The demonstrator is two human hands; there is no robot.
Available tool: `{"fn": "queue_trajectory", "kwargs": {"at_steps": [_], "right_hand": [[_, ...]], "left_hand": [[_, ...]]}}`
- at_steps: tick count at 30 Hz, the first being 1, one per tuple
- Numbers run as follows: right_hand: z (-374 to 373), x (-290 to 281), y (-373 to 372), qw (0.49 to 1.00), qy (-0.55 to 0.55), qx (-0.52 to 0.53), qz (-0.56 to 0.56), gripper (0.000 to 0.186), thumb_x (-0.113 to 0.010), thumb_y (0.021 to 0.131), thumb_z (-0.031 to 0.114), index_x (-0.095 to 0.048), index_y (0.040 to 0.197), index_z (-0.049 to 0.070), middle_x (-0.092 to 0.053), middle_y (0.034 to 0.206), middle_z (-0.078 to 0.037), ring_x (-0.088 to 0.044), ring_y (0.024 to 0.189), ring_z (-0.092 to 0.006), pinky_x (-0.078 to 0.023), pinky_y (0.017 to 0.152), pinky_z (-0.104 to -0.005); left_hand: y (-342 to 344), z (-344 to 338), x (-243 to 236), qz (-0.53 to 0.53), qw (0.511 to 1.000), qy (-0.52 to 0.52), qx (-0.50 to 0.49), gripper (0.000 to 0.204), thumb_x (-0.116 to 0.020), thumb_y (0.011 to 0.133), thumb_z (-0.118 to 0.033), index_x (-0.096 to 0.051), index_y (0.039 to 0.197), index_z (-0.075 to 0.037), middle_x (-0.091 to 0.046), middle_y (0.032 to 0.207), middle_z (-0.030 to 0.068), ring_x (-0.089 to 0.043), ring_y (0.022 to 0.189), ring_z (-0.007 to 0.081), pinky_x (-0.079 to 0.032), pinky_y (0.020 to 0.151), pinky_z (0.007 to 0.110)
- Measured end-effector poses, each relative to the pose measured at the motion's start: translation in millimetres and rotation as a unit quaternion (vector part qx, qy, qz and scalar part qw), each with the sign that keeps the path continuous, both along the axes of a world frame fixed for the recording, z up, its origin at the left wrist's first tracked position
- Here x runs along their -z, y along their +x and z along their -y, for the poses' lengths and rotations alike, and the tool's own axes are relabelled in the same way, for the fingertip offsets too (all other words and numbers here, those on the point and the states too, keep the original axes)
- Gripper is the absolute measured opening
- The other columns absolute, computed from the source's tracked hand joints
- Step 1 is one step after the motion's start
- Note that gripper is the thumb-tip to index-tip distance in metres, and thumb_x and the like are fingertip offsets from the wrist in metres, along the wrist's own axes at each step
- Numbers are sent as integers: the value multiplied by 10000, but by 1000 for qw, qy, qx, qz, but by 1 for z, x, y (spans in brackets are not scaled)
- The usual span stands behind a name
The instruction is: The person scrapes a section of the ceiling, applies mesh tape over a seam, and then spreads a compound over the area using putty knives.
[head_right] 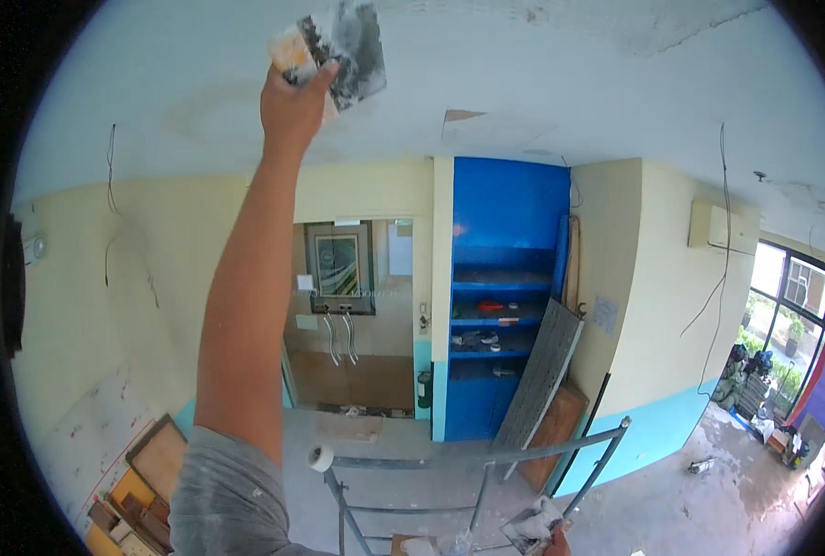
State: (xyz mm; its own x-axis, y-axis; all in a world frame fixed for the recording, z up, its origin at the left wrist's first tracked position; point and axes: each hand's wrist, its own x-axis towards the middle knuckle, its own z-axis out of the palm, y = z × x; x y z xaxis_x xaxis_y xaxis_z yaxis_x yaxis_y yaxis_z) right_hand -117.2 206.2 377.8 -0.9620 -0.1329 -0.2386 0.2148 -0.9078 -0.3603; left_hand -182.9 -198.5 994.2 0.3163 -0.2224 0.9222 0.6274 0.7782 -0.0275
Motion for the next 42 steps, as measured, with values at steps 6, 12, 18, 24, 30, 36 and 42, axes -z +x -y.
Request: {"fn": "queue_trajectory", "kwargs": {"at_steps": [6, 12, 18, 24, 30, 36, 42], "right_hand": [[1, -29, 8, 998, 15, 38, -40, 475, -430, 1009, 374, -446, 1357, 52, -569, 1232, -125, -565, 1090, -309, -455, 973, -596], [-3, -16, 2, 991, 89, 95, 18, 465, -446, 1005, 370, -461, 1340, 48, -571, 1230, -129, -573, 1079, -304, -478, 950, -586], [-9, 14, -7, 997, 9, 69, -23, 476, -473, 994, 375, -470, 1332, 39, -567, 1256, -135, -564, 1112, -323, -485, 940, -590], [-2, -18, 8, 996, -28, 83, 31, 492, -461, 996, 379, -452, 1346, 33, -555, 1273, -136, -555, 1130, -336, -462, 964, -604], [-10, 1, 1, 998, -9, 55, 3, 500, -461, 995, 388, -451, 1346, 32, -563, 1254, -129, -554, 1125, -333, -460, 963, -600], [-13, 12, 11, 999, 20, 49, -6, 503, -457, 996, 391, -447, 1352, 36, -565, 1252, -126, -555, 1125, -326, -460, 963, -597], [-17, 21, 16, 998, 39, 36, -23, 506, -453, 997, 395, -444, 1357, 40, -567, 1249, -122, -556, 1125, -320, -460, 964, -595]], "left_hand": [[17, -2, -87, -2, 991, -37, 127, 589, -780, 745, -393, -576, 1129, 5, -668, 1043, 165, -655, 941, 298, -498, 838, 375], [31, -14, -131, -60, 995, -57, 59, 495, -762, 725, -262, -603, 1099, 21, -672, 1058, 190, -638, 1017, 309, -485, 861, 408], [32, 32, -147, -40, 993, 80, -74, 604, -779, 739, -419, -572, 1111, 9, -664, 1039, 181, -651, 953, 321, -499, 838, 391], [59, 42, -116, -83, 978, 134, -137, 533, -751, 773, -357, -546, 1094, 16, -667, 1010, 202, -641, 970, 358, -492, 830, 434], [56, 17, -118, -170, 887, -103, -416, 319, -661, 841, -233, -557, 1082, -52, -649, 1052, 153, -618, 939, 389, -494, 830, 450], [83, -24, -125, -84, 884, -92, -450, 261, -615, 814, -122, -595, 1050, -13, -639, 985, 183, -604, 920, 387, -471, 809, 469], [112, -9, -141, -223, 871, -77, -431, 243, -558, 817, -70, -580, 1052, -13, -618, 1007, 195, -589, 914, 399, -462, 803, 490]]}}
